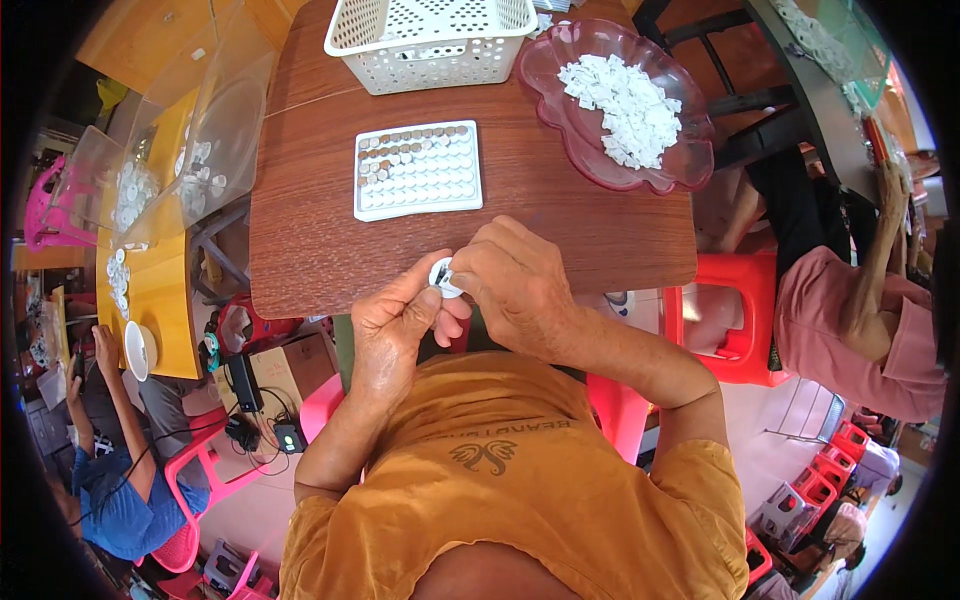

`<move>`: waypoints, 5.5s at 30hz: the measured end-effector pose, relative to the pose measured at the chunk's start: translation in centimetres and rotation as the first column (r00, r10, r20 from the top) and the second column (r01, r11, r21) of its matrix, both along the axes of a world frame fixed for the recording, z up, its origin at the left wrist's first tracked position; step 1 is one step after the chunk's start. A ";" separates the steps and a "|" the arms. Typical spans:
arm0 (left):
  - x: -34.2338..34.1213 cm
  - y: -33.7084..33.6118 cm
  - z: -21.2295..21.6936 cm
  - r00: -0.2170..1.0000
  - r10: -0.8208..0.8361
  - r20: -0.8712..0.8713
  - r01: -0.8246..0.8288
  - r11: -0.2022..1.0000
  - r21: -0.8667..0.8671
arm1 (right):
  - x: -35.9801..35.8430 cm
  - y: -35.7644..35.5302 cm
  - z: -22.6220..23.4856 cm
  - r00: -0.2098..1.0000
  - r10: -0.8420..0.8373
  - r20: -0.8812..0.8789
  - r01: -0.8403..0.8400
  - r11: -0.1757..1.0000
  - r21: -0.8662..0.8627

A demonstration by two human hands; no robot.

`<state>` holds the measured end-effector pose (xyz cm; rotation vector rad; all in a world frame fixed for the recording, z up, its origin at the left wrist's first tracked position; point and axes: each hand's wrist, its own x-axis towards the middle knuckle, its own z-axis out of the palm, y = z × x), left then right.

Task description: The person assembles circular casings by hand, inserting internal parts and white filler material into them.

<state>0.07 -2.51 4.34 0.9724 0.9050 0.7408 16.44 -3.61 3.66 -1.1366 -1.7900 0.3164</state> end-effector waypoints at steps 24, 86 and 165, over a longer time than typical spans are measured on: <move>0.5 0.2 -1.0 1.000 0.012 -0.009 -0.012 1.000 0.001 | -0.3 0.4 -1.7 0.996 -0.042 0.078 0.041 0.999 0.010; 0.6 0.5 -2.2 0.972 0.212 0.104 -0.214 0.977 0.005 | -1.9 -0.6 -1.9 0.937 -0.177 -0.301 0.097 0.960 -0.262; -4.7 9.0 -6.0 0.888 0.448 -0.109 -0.320 0.768 0.555 | 6.7 32.2 1.3 0.594 0.242 0.767 0.248 0.852 -0.461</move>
